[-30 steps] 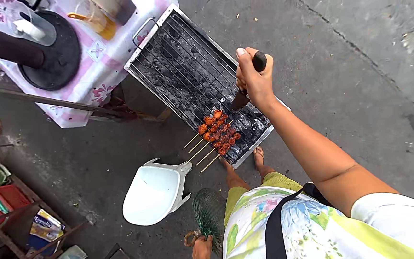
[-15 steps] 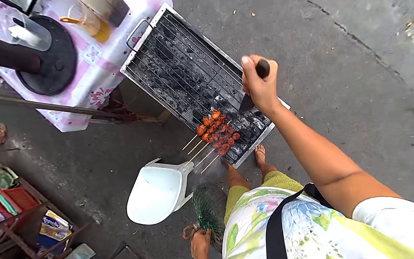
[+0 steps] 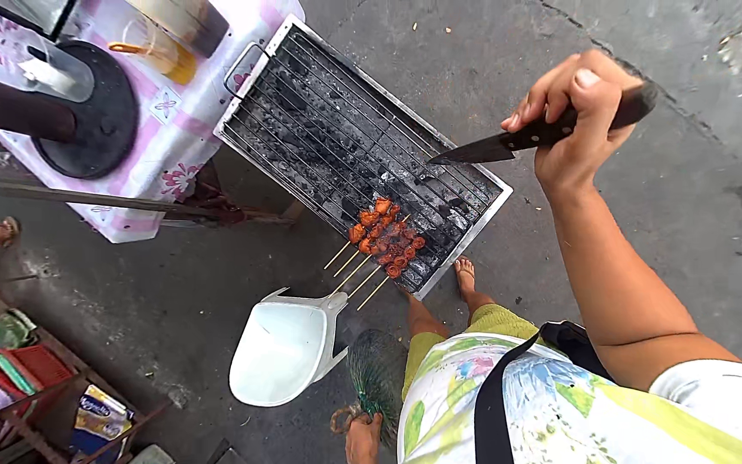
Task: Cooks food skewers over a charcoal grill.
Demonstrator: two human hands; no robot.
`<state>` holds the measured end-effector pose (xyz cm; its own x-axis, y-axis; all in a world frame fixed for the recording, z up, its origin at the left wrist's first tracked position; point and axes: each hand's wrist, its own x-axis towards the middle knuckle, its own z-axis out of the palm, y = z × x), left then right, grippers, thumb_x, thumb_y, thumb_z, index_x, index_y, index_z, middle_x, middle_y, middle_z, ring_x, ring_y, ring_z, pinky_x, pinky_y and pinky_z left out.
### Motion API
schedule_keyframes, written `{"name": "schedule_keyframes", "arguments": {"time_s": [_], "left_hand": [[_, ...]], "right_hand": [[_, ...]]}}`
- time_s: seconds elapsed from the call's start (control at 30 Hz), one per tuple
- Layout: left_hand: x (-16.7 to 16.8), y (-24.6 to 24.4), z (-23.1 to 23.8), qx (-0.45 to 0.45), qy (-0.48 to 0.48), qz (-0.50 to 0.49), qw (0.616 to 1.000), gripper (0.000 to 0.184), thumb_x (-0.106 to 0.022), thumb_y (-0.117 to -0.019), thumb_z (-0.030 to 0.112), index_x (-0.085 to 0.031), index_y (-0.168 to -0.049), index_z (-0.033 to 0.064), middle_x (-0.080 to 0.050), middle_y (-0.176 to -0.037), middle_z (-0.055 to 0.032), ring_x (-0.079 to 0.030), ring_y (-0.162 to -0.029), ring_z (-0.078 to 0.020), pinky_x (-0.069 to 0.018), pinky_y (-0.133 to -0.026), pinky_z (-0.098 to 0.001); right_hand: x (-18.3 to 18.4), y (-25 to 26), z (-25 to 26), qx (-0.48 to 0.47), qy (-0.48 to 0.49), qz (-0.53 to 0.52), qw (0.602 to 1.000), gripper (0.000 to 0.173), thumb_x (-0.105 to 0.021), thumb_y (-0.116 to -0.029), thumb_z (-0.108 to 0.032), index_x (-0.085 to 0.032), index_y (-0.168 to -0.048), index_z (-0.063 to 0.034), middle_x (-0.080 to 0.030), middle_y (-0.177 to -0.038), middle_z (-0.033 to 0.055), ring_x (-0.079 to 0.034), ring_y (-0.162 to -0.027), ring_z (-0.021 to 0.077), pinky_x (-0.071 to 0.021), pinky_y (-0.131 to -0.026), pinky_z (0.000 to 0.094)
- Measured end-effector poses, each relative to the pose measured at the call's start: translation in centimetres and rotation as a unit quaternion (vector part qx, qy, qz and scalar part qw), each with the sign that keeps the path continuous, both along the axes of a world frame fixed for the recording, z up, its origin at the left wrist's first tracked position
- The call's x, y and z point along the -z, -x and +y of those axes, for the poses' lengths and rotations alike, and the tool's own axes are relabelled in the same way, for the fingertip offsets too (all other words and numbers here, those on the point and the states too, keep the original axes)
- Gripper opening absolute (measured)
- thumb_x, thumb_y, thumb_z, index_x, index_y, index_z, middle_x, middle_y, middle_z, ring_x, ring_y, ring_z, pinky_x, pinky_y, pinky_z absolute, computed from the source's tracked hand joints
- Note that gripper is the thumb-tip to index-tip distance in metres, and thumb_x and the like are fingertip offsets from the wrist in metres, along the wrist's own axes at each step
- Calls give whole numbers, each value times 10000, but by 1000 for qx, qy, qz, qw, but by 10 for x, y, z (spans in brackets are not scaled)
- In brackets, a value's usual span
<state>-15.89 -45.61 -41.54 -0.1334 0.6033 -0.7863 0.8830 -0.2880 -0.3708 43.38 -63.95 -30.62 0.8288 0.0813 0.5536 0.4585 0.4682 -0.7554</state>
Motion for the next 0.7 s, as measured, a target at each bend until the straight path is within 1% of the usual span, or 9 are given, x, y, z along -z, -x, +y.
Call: {"name": "schedule_keyframes", "arguments": {"time_s": [0.13, 0.2, 0.27, 0.33, 0.43, 0.5, 0.57, 0.63, 0.7], "left_hand": [[0, 4, 2, 16, 9, 11, 1000, 368, -655, -990, 421, -757, -998, 68, -744, -1059, -193, -705, -1061, -370, -537, -894, -604], [0, 3, 3, 24, 12, 15, 1000, 369, -656, -989, 422, -759, -997, 67, -743, -1060, -196, -704, -1062, -370, -537, -896, -602], [1, 1, 3, 34, 6, 12, 999, 370, -660, -983, 428, -760, -980, 72, -747, -1038, -189, -710, -1041, -367, -542, -876, -602], [2, -3, 3, 38, -3, 11, 999, 370, -660, -981, 435, -758, -972, 78, -747, -1042, -183, -711, -1041, -358, -545, -872, -598], [4, -7, 2, 41, -15, 9, 999, 360, -661, -982, 434, -763, -981, 88, -751, -1049, -174, -709, -1056, -356, -547, -873, -597], [3, -9, 1, 43, -19, 0, 999, 356, -662, -981, 433, -765, -972, 92, -751, -1042, -175, -709, -1050, -364, -544, -869, -608], [2, -10, -1, 48, -20, -11, 999, 362, -661, -977, 425, -757, -943, 78, -745, -1026, -190, -705, -1040, -380, -536, -859, -624], [2, -10, -2, 50, -18, -7, 999, 363, -658, -983, 424, -765, -970, 78, -746, -1046, -192, -701, -1063, -376, -532, -881, -620], [1, -10, -4, 50, -11, -2, 999, 368, -656, -985, 430, -765, -978, 78, -747, -1057, -187, -703, -1066, -367, -532, -894, -610]], "right_hand": [[35, 5, -10, 24, 48, -54, 997, 348, -445, -1050, -225, -614, -754, -153, -655, -711, -37, -683, -688, 108, -609, -664, 352], [47, 5, -8, 24, 120, -108, 987, 426, -423, -1073, -284, -607, -749, -77, -647, -699, 33, -677, -677, 132, -598, -648, 360], [53, 8, -4, 24, 192, -174, 966, 479, -402, -1057, -270, -610, -723, 3, -649, -676, 127, -667, -643, 183, -554, -592, 363], [50, 13, -1, 16, 241, -213, 947, 452, -419, -1024, -238, -624, -712, 18, -650, -672, 151, -648, -623, 198, -506, -551, 346], [34, 11, -5, -4, 242, -139, 960, 396, -454, -1018, -185, -631, -729, 20, -649, -685, 118, -634, -626, 154, -513, -573, 327], [22, -3, -15, 6, 185, -32, 982, 352, -465, -1031, -158, -603, -726, -45, -648, -666, 32, -643, -606, 102, -558, -590, 315], [10, -15, -28, 31, 138, 45, 989, 342, -461, -1029, -137, -579, -708, -124, -641, -618, -32, -659, -553, 101, -599, -566, 333], [7, -17, -46, 39, 165, 29, 985, 364, -438, -1054, -163, -576, -719, -123, -641, -637, -27, -672, -586, 112, -609, -600, 341], [9, -7, -67, 44, 279, -50, 958, 443, -401, -1079, -255, -589, -735, -48, -627, -680, 47, -643, -642, 135, -548, -620, 345]]}}
